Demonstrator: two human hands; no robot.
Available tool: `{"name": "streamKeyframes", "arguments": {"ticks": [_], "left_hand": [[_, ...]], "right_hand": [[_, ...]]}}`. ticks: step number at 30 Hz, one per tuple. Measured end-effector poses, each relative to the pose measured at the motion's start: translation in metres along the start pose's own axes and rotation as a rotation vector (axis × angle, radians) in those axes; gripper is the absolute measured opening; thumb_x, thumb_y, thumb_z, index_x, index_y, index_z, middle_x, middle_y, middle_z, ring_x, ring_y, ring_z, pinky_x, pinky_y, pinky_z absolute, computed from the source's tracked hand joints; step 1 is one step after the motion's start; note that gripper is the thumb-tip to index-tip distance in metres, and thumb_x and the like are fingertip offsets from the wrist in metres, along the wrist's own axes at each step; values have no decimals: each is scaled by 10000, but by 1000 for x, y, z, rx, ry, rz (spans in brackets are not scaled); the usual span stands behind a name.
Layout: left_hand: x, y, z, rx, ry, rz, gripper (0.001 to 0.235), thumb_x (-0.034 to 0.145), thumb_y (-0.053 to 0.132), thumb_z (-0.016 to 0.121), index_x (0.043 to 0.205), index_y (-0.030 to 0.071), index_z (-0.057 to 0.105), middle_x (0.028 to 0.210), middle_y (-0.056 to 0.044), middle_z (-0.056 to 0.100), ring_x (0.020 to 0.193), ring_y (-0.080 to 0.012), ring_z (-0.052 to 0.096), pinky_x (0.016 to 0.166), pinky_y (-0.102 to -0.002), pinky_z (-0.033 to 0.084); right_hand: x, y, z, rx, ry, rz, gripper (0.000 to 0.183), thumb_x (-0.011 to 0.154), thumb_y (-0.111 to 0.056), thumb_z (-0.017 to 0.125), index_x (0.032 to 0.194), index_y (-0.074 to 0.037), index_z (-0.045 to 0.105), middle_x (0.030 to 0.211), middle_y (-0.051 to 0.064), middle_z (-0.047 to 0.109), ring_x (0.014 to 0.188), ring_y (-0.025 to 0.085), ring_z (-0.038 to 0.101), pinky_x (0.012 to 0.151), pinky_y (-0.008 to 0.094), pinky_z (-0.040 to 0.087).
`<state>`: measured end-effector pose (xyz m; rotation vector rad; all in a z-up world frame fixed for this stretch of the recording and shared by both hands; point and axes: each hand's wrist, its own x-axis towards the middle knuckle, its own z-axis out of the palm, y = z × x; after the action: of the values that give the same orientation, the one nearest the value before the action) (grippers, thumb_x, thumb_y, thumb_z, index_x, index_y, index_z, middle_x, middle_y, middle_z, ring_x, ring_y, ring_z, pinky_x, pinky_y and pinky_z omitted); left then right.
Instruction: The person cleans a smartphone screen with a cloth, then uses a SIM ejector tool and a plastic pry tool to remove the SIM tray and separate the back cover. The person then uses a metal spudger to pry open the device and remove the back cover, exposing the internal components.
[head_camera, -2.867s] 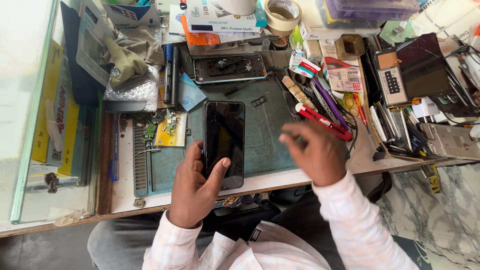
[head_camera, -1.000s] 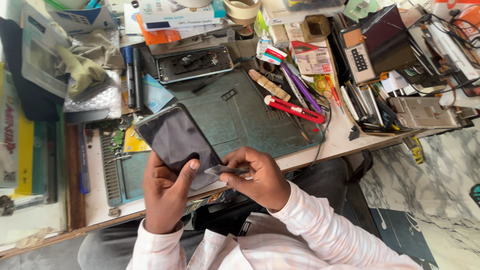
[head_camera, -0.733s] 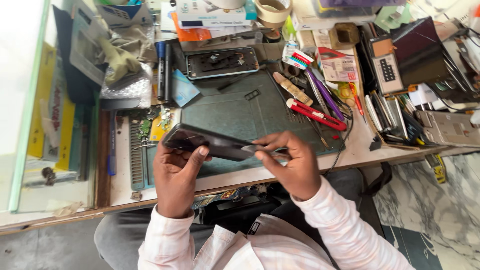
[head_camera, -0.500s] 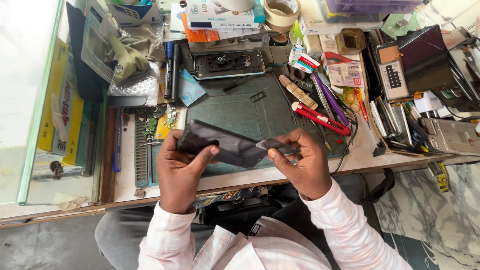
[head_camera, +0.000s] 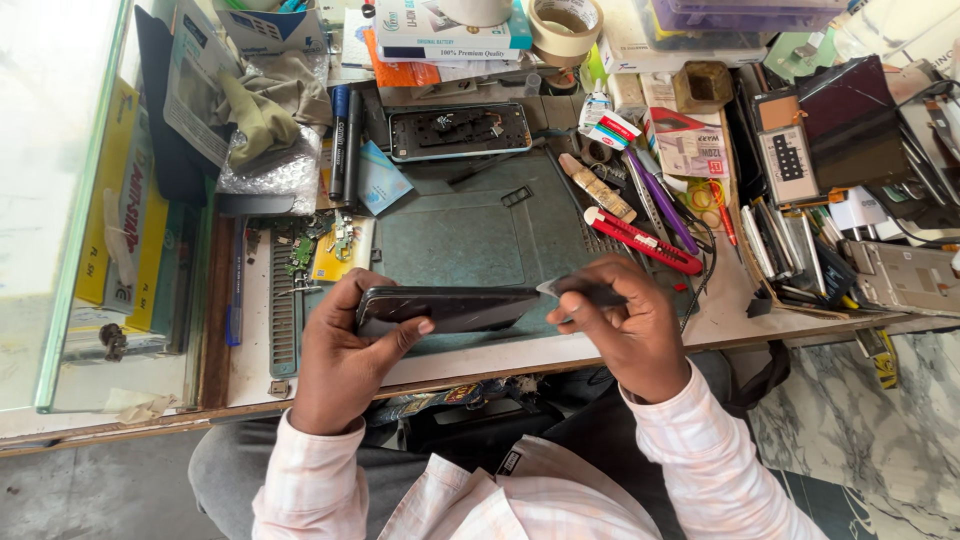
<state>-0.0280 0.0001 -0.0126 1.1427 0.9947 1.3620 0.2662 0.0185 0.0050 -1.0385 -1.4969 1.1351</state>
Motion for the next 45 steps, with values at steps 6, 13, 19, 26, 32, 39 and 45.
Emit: {"name": "streamKeyframes", "arguments": {"ticks": [6, 13, 19, 26, 32, 39, 45], "left_hand": [[-2, 3, -2, 133, -12, -40, 278, 848, -12, 813, 1084, 10, 667, 902, -21, 711, 834, -47, 611, 734, -215, 504], [-4, 10, 2, 195, -11, -20, 317, 743, 42, 888, 997, -1, 704, 868, -41, 742, 795, -63, 657, 701, -225, 542], [-4, 16, 7, 214, 9, 4, 251, 742, 45, 881, 939, -16, 737, 844, -47, 751, 762, -69, 681, 659, -223, 558], [-6, 17, 7, 246, 10, -4, 241, 734, 42, 889, 923, -14, 751, 830, -62, 760, 733, -78, 680, 630, -228, 550], [-9, 19, 8, 303, 11, 93, 240, 719, 42, 893, 912, -8, 759, 870, -71, 767, 746, -107, 715, 637, -242, 558], [-10, 22, 10, 320, 6, 166, 221, 717, 36, 893, 908, 3, 785, 860, -82, 784, 741, -126, 725, 627, -260, 564], [-11, 21, 9, 365, -1, 250, 241, 674, 44, 922, 830, -6, 746, 808, -94, 762, 706, -139, 730, 602, -268, 558]], "right_hand": [[3, 7, -3, 152, 88, 139, 242, 1024, -147, 663, 1241, -40, 654, 853, 14, 631, 610, 38, 520, 505, 182, 423], [13, 0, 7, 162, -32, 45, 257, 957, -38, 707, 1192, -30, 602, 984, 35, 694, 876, 109, 721, 729, 272, 642], [14, -15, 14, -167, -87, -88, 165, 917, 29, 733, 1075, -15, 717, 1055, 71, 685, 943, 119, 710, 807, 259, 631], [18, -32, 12, -364, -160, -233, 202, 877, 47, 746, 1063, -27, 719, 1039, 91, 748, 937, 162, 761, 807, 277, 640], [19, -39, 12, -595, -180, -417, 288, 797, 56, 777, 1053, -61, 715, 1018, 74, 758, 905, 206, 766, 773, 299, 608], [25, -51, 17, -714, -229, -532, 318, 744, -2, 812, 1040, -70, 718, 998, 63, 750, 921, 233, 742, 786, 337, 601], [22, -58, 21, -836, -252, -649, 293, 741, 17, 786, 1014, -78, 736, 979, 48, 756, 945, 245, 746, 818, 356, 606]]}}
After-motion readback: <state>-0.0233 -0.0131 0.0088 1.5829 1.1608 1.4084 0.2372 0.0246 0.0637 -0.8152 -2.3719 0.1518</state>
